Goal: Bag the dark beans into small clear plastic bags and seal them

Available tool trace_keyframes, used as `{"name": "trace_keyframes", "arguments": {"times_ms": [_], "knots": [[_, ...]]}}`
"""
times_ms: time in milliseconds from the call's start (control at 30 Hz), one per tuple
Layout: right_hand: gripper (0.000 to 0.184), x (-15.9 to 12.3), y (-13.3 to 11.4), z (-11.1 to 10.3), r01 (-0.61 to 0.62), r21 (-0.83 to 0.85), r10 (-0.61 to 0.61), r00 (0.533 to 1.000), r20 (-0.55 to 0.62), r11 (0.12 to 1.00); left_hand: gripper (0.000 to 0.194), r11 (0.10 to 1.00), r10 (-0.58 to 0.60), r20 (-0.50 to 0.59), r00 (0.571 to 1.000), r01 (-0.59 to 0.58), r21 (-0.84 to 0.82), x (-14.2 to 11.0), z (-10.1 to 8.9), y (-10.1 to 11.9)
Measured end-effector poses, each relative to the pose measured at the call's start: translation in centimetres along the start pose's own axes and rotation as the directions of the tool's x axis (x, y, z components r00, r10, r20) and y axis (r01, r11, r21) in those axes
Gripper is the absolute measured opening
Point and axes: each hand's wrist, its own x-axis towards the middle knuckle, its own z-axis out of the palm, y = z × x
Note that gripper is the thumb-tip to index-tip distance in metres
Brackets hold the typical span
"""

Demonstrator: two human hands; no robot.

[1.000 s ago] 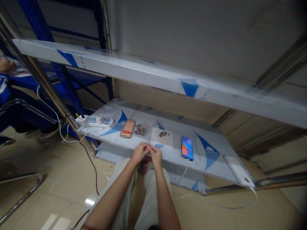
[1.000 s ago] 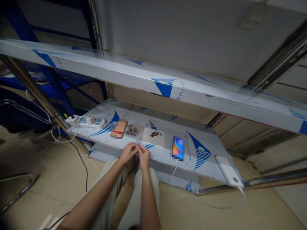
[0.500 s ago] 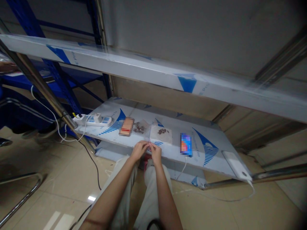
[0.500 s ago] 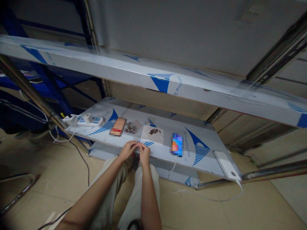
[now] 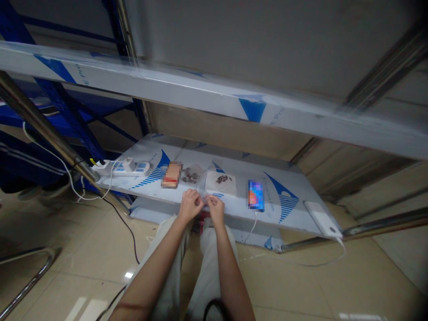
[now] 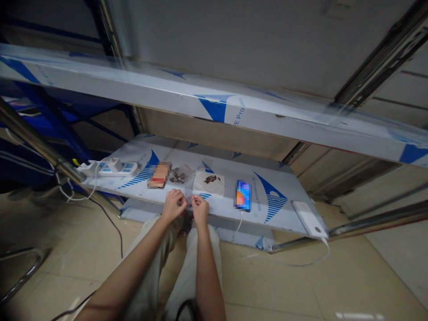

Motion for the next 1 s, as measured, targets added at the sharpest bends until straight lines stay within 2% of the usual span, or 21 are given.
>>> {"name": "trace_keyframes", "arguments": {"times_ms": [133,233,333,567,667,800,900,1000], "knots": [[0.023,0.2,0.0,-0.1,-0.015,0.102,0.012,1.0,0.026,0.995,0.011,0.988,0.156,0.042,0.987,-0.156,-0.021,-0.2,-0.2,0.8],[0.022,0.2,0.1,-0.4,-0.042,0.148,0.041,0.999,0.012,0.988,0.036,0.969,0.243,0.086,0.966,-0.237,-0.075,0.1,-0.1,1.0],[0.021,0.3,0.4,-0.7,-0.052,0.177,0.051,0.999,0.012,0.983,0.06,0.956,0.284,0.154,0.946,-0.268,-0.12,0.7,0.2,0.5],[0.026,0.7,1.1,-1.3,-0.089,0.183,0.092,0.996,-0.008,0.979,0.061,0.945,0.325,0.198,0.925,-0.313,-0.089,1.5,0.9,-0.1],[0.029,0.5,0.4,-1.6,-0.039,0.075,0.043,0.998,-0.043,0.996,0.058,0.945,0.328,0.19,0.925,-0.322,-0.06,1.8,1.3,0.0],[0.026,0.0,-1.0,-2.0,0.08,-0.261,-0.136,0.969,-0.207,0.962,0.057,0.942,0.335,0.172,0.926,-0.334,-0.034,2.3,1.7,-0.1],[0.023,-0.1,-1.4,-2.2,0.148,-0.399,-0.214,0.969,-0.125,0.905,0.057,0.939,0.342,0.173,0.924,-0.342,-0.031,2.6,1.9,-0.2],[0.021,0.2,-1.2,-2.2,0.175,-0.417,-0.218,0.974,-0.058,0.892,0.054,0.937,0.347,0.172,0.922,-0.347,-0.032,2.8,2.1,-0.3]]}}
